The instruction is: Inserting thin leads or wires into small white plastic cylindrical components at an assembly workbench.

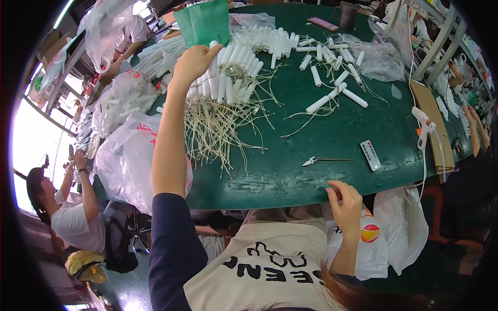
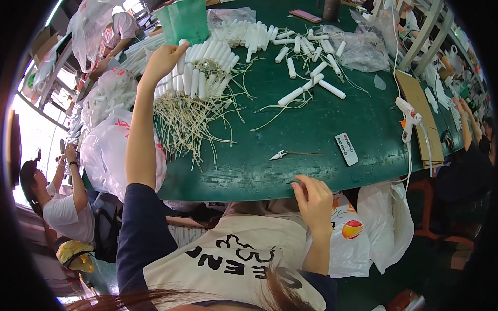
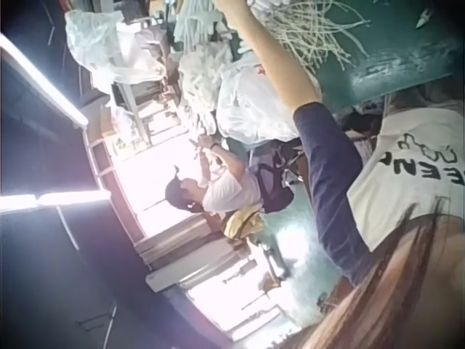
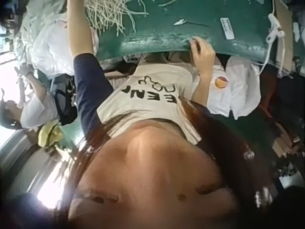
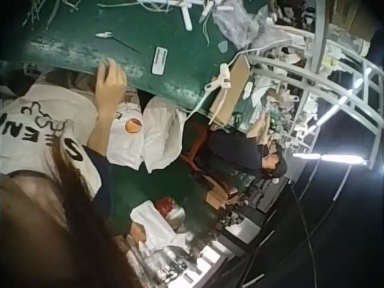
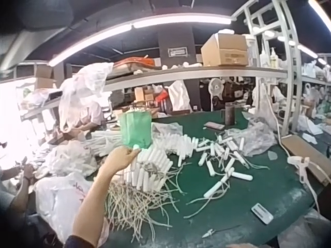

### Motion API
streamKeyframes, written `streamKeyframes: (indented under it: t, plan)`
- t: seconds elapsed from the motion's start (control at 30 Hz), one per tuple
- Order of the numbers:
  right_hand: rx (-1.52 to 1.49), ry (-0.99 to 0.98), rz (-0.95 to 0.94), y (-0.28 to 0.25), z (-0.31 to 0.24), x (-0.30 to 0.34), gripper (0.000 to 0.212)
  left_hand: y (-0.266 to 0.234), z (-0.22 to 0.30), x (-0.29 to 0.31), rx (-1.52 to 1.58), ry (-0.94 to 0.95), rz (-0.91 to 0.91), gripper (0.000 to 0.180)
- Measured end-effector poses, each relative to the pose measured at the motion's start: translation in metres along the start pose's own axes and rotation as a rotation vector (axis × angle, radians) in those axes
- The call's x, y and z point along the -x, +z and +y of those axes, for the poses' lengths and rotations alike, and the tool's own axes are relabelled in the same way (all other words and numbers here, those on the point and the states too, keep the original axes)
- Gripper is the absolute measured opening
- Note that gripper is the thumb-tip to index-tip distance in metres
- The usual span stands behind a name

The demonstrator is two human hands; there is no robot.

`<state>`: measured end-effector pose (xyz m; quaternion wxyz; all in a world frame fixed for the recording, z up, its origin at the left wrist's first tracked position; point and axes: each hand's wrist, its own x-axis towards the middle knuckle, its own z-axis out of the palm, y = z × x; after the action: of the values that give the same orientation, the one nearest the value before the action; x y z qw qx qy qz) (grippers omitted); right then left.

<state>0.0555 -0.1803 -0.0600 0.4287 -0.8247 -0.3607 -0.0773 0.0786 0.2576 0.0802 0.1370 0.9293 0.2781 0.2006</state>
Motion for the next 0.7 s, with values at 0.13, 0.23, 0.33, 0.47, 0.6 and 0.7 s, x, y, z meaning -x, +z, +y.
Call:
streamKeyframes:
  t: [0.13, 0.23, 0.33, 0.47, 0.6, 0.7]
  plan:
    - [-0.026, -0.089, 0.035, 0.015, 0.018, 0.001, 0.009, 0.018, 0.010, -0.032, -0.178, -0.013, -0.061, 0.058]
    - [-0.067, -0.091, 0.121, 0.023, 0.023, -0.002, 0.009, 0.037, 0.012, -0.056, -0.283, -0.065, -0.019, 0.061]
    - [-0.133, -0.079, 0.162, 0.026, 0.023, -0.006, 0.004, 0.056, -0.003, -0.081, -0.330, -0.081, 0.013, 0.061]
    - [-0.119, -0.124, 0.141, 0.023, 0.025, -0.007, 0.004, 0.077, -0.009, -0.099, -0.329, -0.119, 0.050, 0.059]
    - [-0.124, -0.126, 0.140, 0.025, 0.028, -0.007, 0.005, 0.088, -0.013, -0.110, -0.276, -0.178, 0.064, 0.057]
    - [-0.131, -0.125, 0.145, 0.025, 0.028, -0.008, 0.005, 0.084, -0.018, -0.115, -0.275, -0.186, -0.018, 0.051]
